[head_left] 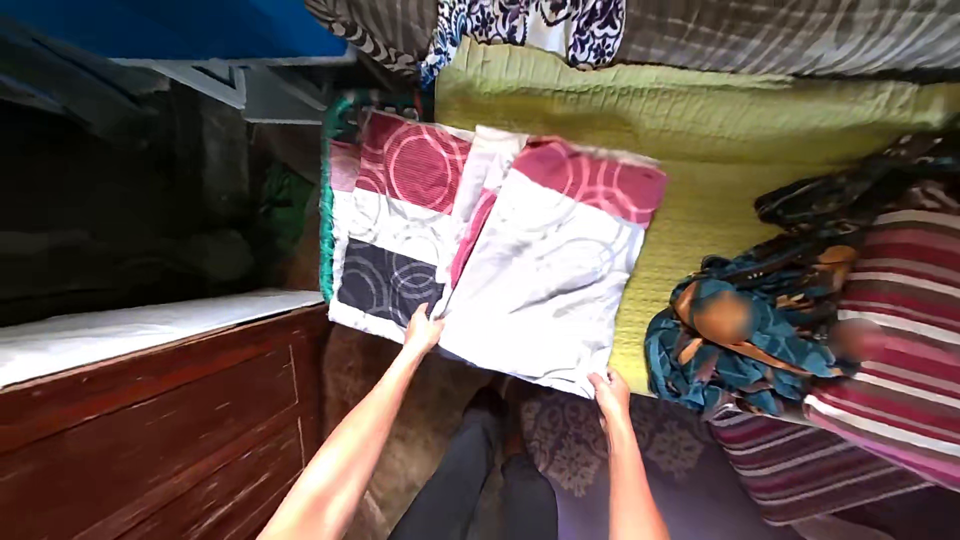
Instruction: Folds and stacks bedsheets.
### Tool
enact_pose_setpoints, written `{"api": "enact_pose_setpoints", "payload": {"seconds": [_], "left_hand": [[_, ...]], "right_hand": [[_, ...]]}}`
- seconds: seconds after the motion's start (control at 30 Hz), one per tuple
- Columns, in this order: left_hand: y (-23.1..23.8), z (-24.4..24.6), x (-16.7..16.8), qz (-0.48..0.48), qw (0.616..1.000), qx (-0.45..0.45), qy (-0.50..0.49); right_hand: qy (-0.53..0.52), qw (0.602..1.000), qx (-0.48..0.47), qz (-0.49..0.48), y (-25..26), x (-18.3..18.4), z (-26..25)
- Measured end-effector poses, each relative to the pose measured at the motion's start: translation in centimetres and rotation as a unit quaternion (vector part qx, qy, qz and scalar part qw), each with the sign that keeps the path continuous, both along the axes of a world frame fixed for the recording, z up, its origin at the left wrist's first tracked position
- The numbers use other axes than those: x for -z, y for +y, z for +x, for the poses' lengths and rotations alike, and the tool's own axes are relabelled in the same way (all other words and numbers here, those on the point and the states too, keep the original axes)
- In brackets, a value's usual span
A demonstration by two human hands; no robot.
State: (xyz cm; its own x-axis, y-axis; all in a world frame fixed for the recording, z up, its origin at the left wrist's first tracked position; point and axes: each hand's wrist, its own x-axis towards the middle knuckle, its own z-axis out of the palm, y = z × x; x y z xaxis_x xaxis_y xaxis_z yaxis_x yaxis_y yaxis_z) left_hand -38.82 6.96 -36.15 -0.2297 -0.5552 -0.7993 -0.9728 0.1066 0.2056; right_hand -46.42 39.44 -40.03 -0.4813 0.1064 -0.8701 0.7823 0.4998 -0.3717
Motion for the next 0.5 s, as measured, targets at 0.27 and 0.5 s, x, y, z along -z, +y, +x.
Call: {"api": "enact_pose_setpoints", "payload": {"seconds": [0.27,0.5], "left_hand": [[16.3,-0.6,-5.2,0.042,0.916,0.308,0.253],[9.0,-3.4,-12.4,-0.035,0.93,-0.078,0.357]], "right_hand": [[0.031,0.979,0.102,-0.173,-4.8,-10.6,-1.1],[0.12,0.976,0.024,-0.178,-10.0,-17.0,-0.5]]}}
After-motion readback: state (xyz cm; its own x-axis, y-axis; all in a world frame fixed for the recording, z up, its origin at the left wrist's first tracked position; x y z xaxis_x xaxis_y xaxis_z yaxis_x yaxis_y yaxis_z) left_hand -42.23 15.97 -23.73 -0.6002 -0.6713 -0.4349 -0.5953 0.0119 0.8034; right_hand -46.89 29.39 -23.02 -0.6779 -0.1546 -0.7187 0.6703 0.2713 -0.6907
